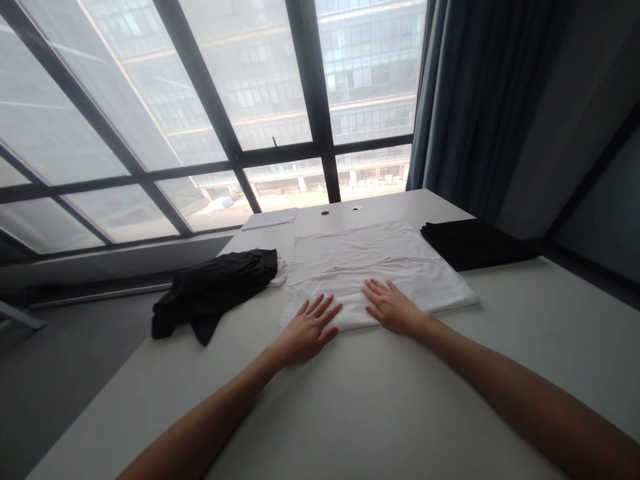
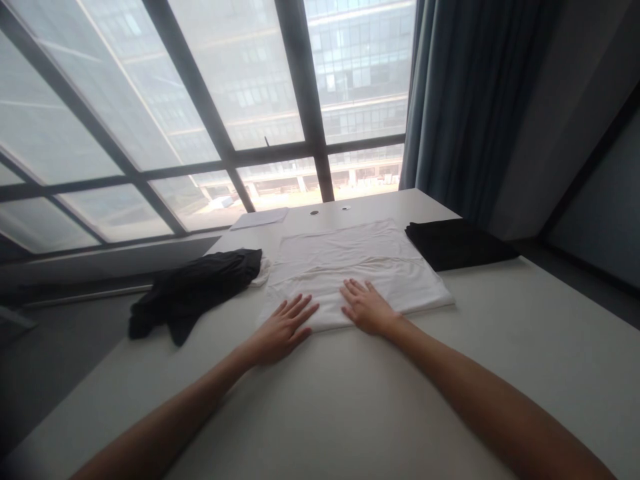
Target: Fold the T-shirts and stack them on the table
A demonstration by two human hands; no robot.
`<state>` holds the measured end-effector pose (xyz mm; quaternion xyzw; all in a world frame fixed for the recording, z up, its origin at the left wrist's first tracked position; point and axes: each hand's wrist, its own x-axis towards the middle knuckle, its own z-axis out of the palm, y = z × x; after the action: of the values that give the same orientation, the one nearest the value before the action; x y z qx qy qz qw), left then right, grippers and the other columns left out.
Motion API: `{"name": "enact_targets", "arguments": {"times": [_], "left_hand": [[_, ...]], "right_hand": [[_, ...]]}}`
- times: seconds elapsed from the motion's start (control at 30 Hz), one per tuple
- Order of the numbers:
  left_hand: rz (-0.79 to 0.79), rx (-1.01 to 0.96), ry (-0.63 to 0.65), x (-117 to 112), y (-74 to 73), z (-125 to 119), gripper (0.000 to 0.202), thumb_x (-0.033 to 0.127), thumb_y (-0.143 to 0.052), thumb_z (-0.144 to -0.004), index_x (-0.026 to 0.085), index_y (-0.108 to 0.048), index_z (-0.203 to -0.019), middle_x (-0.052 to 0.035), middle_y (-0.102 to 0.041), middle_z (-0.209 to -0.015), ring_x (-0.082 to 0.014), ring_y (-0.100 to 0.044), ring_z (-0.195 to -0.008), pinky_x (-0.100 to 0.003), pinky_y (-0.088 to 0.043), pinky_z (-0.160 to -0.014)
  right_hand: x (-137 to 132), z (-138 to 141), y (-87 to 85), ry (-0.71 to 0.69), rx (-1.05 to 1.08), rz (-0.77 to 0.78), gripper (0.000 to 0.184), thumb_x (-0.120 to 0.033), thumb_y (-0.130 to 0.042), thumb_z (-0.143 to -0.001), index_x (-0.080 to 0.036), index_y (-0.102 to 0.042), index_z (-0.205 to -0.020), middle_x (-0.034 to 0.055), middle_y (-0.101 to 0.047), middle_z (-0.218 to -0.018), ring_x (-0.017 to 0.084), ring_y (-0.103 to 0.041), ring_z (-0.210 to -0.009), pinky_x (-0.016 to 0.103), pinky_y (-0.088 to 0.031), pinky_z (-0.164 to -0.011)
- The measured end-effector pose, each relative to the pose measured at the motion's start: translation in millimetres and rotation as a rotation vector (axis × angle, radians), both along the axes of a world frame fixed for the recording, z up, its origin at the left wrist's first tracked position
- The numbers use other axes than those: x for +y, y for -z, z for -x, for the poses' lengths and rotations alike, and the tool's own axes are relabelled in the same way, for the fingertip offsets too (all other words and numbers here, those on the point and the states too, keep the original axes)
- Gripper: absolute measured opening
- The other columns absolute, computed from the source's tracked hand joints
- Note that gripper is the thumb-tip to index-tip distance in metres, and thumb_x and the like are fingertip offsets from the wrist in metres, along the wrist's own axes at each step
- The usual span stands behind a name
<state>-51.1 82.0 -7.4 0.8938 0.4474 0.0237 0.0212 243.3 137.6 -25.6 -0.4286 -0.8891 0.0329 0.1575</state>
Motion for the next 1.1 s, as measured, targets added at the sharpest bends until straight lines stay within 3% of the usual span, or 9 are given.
{"name": "enact_targets", "arguments": {"times": [0.1, 0.23, 0.43, 0.5, 0.63, 0.73, 0.87, 1.1], "left_hand": [[-0.021, -0.024, 0.009, -2, -5.3, -4, 0.060, 0.056, -0.031, -0.105, 0.033, -0.022, -0.160, -0.0054, -0.020, -0.166, -0.0308, -0.015, -0.153, -0.055, -0.017, -0.121], [-0.051, -0.055, 0.132, -11, -12.9, -17, 0.061, 0.054, -0.033, -0.106, 0.033, -0.016, -0.161, -0.0032, -0.016, -0.167, -0.0287, -0.012, -0.154, -0.054, -0.013, -0.123], [0.025, -0.026, 0.210, -19, -5.1, -24, 0.060, 0.054, -0.036, -0.105, 0.038, -0.019, -0.159, -0.0015, -0.018, -0.166, -0.0311, -0.012, -0.153, -0.057, -0.013, -0.122], [0.022, -0.031, 0.211, -18, -4.4, -23, 0.060, 0.054, -0.037, -0.105, 0.038, -0.019, -0.159, -0.0012, -0.017, -0.166, -0.0314, -0.013, -0.153, -0.057, -0.014, -0.122], [0.013, -0.036, 0.207, -18, -5.5, -22, 0.059, 0.054, -0.037, -0.105, 0.039, -0.020, -0.159, -0.0006, -0.018, -0.166, -0.0311, -0.014, -0.153, -0.057, -0.015, -0.122], [0.009, -0.039, 0.208, -18, -4.6, -22, 0.059, 0.054, -0.036, -0.105, 0.039, -0.020, -0.159, -0.0004, -0.019, -0.166, -0.0307, -0.014, -0.153, -0.056, -0.014, -0.122], [0.016, -0.037, 0.202, -17, -1.5, -21, 0.058, 0.054, -0.035, -0.105, 0.039, -0.020, -0.159, 0.0002, -0.018, -0.166, -0.0301, -0.013, -0.153, -0.056, -0.013, -0.123], [0.036, -0.035, 0.199, -18, -3.3, -21, 0.059, 0.055, -0.036, -0.105, 0.038, -0.022, -0.159, -0.0013, -0.019, -0.166, -0.0303, -0.014, -0.153, -0.057, -0.013, -0.122]], "right_hand": [[-7, 8, 3.2, -0.009, -0.017, 0.070, 0.060, -0.042, -0.035, -0.102, -0.013, -0.036, -0.154, 0.0152, -0.030, -0.162, 0.027, -0.025, -0.151, 0.051, -0.020, -0.121], [-10, 8, 1.5, -0.006, 0.038, 0.034, 0.061, -0.042, -0.034, -0.103, -0.014, -0.031, -0.157, 0.0135, -0.024, -0.164, 0.025, -0.019, -0.152, 0.048, -0.017, -0.122], [-8, 7, 0.0, -0.044, 0.019, 0.085, 0.061, -0.045, -0.034, -0.102, -0.014, -0.035, -0.155, 0.0139, -0.027, -0.163, 0.026, -0.021, -0.152, 0.050, -0.018, -0.121], [3, -3, -1.8, 0.030, 0.055, 0.047, 0.060, -0.042, -0.033, -0.103, -0.015, -0.033, -0.156, 0.0134, -0.027, -0.163, 0.024, -0.021, -0.152, 0.050, -0.019, -0.121], [33, -48, -0.9, 0.324, 0.071, -0.035, 0.058, -0.035, -0.031, -0.102, -0.011, -0.034, -0.155, 0.0147, -0.025, -0.164, 0.025, -0.019, -0.152, 0.051, -0.018, -0.121], [51, -85, 5.6, 0.471, 0.008, 0.073, 0.058, -0.038, -0.033, -0.102, -0.010, -0.039, -0.152, 0.0163, -0.030, -0.161, 0.028, -0.025, -0.151, 0.054, -0.020, -0.120], [64, -113, 13.5, 0.527, 0.032, 0.005, 0.057, -0.037, -0.029, -0.103, -0.010, -0.042, -0.150, 0.0150, -0.033, -0.161, 0.025, -0.026, -0.150, 0.049, -0.023, -0.120], [67, -127, 18.5, 0.576, -0.007, 0.021, 0.056, -0.037, -0.031, -0.101, -0.007, -0.049, -0.145, 0.0193, -0.040, -0.156, 0.028, -0.034, -0.147, 0.050, -0.026, -0.119]]}}
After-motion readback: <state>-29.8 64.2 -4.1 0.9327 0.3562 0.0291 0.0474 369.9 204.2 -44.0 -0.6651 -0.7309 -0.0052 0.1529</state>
